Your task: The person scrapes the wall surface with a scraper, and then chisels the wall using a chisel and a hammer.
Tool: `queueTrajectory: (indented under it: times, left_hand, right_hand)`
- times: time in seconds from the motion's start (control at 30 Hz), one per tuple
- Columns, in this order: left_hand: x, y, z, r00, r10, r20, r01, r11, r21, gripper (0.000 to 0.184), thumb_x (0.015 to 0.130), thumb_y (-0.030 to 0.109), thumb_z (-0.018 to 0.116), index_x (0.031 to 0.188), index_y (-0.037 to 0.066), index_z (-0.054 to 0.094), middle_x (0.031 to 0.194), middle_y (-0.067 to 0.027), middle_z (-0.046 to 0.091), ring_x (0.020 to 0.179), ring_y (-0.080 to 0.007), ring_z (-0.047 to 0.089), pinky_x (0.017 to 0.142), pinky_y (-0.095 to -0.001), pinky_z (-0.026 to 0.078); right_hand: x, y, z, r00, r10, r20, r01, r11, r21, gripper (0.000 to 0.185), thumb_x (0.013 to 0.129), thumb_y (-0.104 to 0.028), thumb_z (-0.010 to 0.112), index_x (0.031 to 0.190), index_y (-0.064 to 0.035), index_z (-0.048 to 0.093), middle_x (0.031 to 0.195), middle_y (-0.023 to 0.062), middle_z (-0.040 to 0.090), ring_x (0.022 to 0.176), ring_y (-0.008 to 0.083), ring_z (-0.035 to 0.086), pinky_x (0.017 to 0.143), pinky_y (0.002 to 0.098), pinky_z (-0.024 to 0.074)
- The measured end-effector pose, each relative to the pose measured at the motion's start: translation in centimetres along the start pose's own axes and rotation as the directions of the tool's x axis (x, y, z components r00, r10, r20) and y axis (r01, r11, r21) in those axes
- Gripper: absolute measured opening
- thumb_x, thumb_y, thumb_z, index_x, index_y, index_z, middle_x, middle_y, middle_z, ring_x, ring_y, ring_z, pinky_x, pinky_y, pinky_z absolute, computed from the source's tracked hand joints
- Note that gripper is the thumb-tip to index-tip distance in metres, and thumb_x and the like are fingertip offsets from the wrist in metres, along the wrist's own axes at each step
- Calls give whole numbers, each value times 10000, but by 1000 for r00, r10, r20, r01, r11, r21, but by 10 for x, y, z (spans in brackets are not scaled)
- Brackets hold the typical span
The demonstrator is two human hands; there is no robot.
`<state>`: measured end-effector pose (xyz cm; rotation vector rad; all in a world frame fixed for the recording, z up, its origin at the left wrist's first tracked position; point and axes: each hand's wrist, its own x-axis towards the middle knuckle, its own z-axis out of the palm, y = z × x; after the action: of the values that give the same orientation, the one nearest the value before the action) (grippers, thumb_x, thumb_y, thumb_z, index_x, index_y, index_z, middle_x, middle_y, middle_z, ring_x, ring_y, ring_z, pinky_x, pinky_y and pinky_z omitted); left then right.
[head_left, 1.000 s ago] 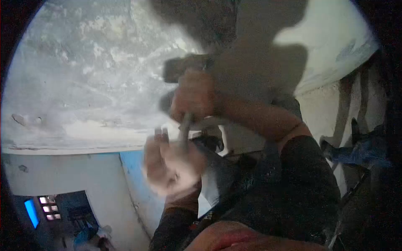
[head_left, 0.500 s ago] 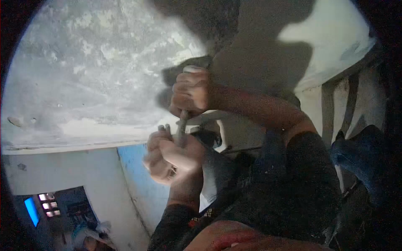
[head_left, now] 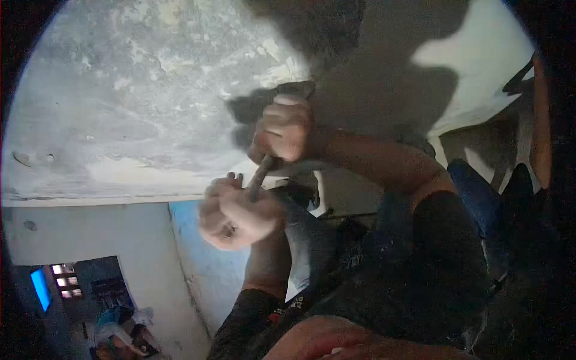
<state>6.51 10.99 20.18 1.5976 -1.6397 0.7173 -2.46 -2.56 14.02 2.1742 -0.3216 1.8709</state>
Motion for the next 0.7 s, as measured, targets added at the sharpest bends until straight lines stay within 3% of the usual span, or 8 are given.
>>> queueTrajectory:
  times: [0.03,0.13,0.2,0.33,0.53,0.6,0.63,0.7]
  left_hand:
    - [-1,0,19,935,-226,-275,161,957,-240,127,719,-43,475,832,-22,527,860,-89,509,637,-167,525,558,-251,474]
    - [-6,-7,11,833,317,-452,-325,944,64,121,765,21,570,869,-16,523,804,-99,534,628,-186,545,585,-295,511]
    - [0,0,27,801,232,-552,-83,956,281,153,771,36,577,898,-30,525,820,-109,544,688,-213,584,642,-316,532]
    - [4,24,9,826,-560,-62,332,573,-749,189,758,14,599,915,-36,508,758,-23,472,646,-99,527,564,-276,494]
    - [-5,-13,8,974,174,-146,-177,984,-6,273,747,63,622,966,-46,501,907,-95,530,744,-143,588,572,-280,512]
    - [-38,-20,4,810,-585,26,506,676,-535,304,813,13,551,1114,-10,521,1085,-184,549,868,-274,599,885,-429,470]
    - [-44,-17,6,963,-241,-120,243,970,2,344,828,41,560,1160,-11,489,1112,-190,529,885,-293,596,890,-437,465]
    - [-47,-14,-3,998,55,-15,-45,922,385,354,858,90,553,1180,-26,462,1134,-181,511,912,-290,592,885,-398,475]
  right_hand:
    - [6,4,-5,1000,-16,-5,16,1000,27,223,642,-271,653,593,-145,476,538,-22,401,484,135,415,448,297,309]
    - [13,-21,-24,1000,-15,19,13,994,105,252,602,-271,677,570,-140,463,535,-33,417,471,131,420,441,298,291]
    - [6,-3,-15,998,37,53,-39,998,45,200,581,-251,659,567,-150,486,545,-30,439,496,144,452,467,304,347]
    - [-2,-5,-7,998,26,-57,-26,1000,5,162,620,-234,662,588,-161,521,619,-33,505,533,137,478,490,311,378]
    - [-6,-5,0,999,36,-21,-34,997,71,154,622,-265,653,615,-175,528,610,-32,470,569,146,487,487,311,369]
    - [-1,-19,-10,997,77,-17,-74,986,150,169,707,-236,622,606,-156,512,598,-12,460,561,147,481,500,322,375]
    - [4,-21,-12,998,51,-40,-45,990,130,164,624,-240,652,600,-181,501,602,-38,445,571,147,488,491,327,372]
    - [-23,-21,32,972,95,-215,-71,990,119,190,673,-237,637,595,-165,479,598,-25,423,567,149,478,512,321,383]
